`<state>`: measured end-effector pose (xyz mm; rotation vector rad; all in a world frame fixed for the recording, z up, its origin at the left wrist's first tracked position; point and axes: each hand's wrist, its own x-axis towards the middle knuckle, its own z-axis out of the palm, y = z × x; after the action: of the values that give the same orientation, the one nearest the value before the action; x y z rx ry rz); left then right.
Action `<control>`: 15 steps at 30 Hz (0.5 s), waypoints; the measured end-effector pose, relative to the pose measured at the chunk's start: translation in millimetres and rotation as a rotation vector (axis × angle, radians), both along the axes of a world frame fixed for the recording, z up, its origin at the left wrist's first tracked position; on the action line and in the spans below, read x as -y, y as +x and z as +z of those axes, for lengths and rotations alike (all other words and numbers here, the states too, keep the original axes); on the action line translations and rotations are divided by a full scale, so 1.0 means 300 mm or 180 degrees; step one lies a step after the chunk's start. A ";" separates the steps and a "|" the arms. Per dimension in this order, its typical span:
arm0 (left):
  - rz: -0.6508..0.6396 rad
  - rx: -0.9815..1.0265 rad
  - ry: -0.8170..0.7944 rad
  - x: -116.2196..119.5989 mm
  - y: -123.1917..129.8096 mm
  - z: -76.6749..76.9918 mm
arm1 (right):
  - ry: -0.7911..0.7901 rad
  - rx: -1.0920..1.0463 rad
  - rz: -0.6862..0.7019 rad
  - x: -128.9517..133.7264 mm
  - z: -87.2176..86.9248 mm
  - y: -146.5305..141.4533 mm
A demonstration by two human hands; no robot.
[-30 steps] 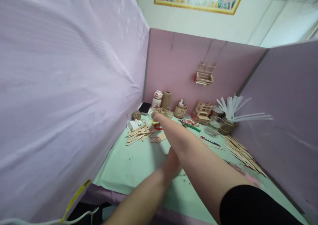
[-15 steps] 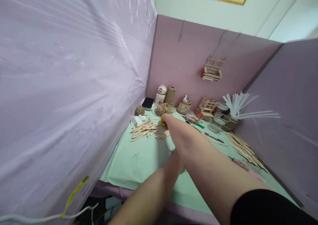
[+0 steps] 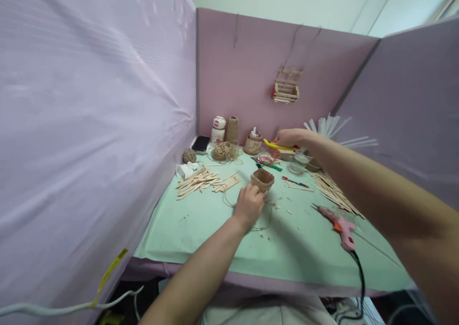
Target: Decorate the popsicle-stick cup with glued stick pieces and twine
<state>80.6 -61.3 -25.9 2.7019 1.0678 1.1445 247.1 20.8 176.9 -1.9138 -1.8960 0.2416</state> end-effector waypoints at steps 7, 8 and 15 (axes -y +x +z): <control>-0.0061 0.0471 -0.0029 0.000 -0.023 -0.006 | -0.0475 -0.1370 -0.0054 0.619 -0.315 0.117; -0.0065 0.0520 -0.0024 -0.002 -0.025 -0.008 | -0.0648 -0.1570 -0.0006 0.701 -0.377 0.096; -0.0292 0.0767 -0.0074 -0.015 -0.032 -0.018 | -0.1746 -0.2512 -0.0010 0.917 -0.528 0.004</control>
<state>71.1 -56.8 -31.4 2.4850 0.9066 1.3871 248.5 -254.4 18.6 -1.7184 -1.3492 1.4007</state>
